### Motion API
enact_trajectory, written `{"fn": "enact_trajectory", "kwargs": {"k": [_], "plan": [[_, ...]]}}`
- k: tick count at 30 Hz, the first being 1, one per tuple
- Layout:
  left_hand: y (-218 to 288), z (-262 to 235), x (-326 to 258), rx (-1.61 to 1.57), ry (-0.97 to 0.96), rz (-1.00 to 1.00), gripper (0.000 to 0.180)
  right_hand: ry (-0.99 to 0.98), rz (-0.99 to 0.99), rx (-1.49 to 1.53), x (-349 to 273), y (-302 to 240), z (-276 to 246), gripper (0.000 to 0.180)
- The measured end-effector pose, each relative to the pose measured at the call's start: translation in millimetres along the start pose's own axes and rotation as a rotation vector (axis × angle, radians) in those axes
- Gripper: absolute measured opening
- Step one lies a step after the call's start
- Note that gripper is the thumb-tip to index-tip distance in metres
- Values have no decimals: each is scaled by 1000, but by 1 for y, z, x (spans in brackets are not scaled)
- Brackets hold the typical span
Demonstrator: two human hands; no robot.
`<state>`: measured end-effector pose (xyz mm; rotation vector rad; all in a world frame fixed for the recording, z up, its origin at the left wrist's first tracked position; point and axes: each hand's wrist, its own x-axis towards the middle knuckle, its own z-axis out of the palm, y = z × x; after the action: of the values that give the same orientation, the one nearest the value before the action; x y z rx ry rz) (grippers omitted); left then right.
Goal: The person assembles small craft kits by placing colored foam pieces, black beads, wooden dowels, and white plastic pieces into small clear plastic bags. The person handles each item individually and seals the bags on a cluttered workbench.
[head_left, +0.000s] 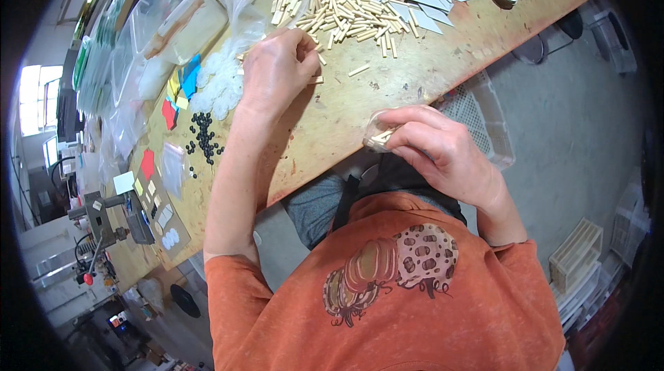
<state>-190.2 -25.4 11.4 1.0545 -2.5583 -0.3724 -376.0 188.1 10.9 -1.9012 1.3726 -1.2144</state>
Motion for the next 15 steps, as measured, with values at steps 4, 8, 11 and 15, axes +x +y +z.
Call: {"fn": "enact_trajectory", "kwargs": {"k": [4,8,11,15], "plan": [[38,1,-3,-329,-162,-61,12,-13,45,13,-3,1,-1,12],[37,22,-8,-66,-52,119,14,-37,71,11,-4,0,-3,15],[37,22,-8,-69,-36,157,13,-27,59,-7,-5,1,-4,15],[69,-19,-22,-702,-289,-323,10,30,1,-38,-4,-1,-5,12]]}}
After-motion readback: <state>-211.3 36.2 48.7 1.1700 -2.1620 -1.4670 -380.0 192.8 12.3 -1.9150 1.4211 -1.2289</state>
